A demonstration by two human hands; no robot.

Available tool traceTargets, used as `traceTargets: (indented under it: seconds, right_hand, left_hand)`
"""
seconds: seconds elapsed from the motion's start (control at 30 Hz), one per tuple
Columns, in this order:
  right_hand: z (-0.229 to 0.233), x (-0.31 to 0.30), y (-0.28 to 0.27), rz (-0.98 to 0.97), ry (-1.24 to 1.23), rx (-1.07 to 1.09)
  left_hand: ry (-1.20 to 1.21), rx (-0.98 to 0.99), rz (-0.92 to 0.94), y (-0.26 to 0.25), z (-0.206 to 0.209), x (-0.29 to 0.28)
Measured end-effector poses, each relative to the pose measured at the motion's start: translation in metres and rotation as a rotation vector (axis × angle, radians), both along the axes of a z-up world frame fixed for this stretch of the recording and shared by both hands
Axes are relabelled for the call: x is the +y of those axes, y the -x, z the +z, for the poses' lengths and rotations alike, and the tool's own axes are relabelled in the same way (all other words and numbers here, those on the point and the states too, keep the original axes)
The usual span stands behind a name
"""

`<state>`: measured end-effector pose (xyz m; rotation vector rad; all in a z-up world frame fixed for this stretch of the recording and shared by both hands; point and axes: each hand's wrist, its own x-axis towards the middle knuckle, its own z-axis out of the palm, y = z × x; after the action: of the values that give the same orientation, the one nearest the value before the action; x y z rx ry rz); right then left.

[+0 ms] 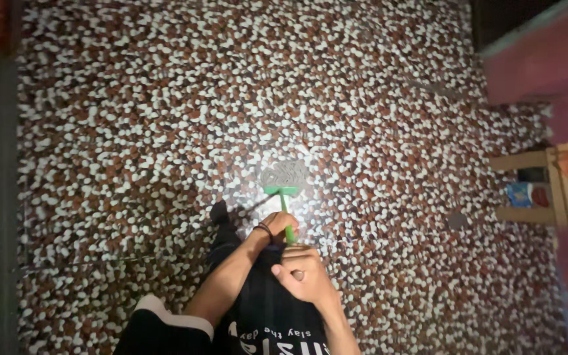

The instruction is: The person mops the floor using a mop, covering different areas of the tiled surface.

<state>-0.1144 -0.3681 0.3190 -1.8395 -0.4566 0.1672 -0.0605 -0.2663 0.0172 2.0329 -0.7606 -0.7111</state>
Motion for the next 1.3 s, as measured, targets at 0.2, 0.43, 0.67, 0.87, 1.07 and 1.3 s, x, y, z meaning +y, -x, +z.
traceTargets:
  seconds: [0.2, 0.43, 0.67, 0.87, 1.07, 1.3]
  right_hand:
    - [-0.012, -0.018, -0.002, 0.096, -0.159, -0.071]
    - [-0.037, -0.015, 0.002, 0.241, -0.323, -0.022]
    - [-0.057, -0.001, 0.005, 0.398, -0.417, 0.138]
    - [-0.075, 0.015, 0.002, 0.451, -0.459, 0.285]
    - [-0.067, 0.049, 0.009, 0.368, -0.464, 0.227]
    - [-0.056, 0.103, 0.048, 0.34, -0.4, 0.127]
  left_hand:
    - [-0.101, -0.079, 0.163, 0.002, 0.029, 0.026]
    - [-0.152, -0.117, 0.485, 0.041, 0.021, 0.061]
    - [-0.249, -0.107, 0.641, 0.079, -0.024, 0.102]
    - [-0.252, -0.052, 0.742, 0.087, -0.038, 0.122]
    - [-0.202, -0.194, 0.783, 0.089, -0.038, 0.134]
    - [-0.016, -0.082, 0.779, 0.117, -0.031, 0.176]
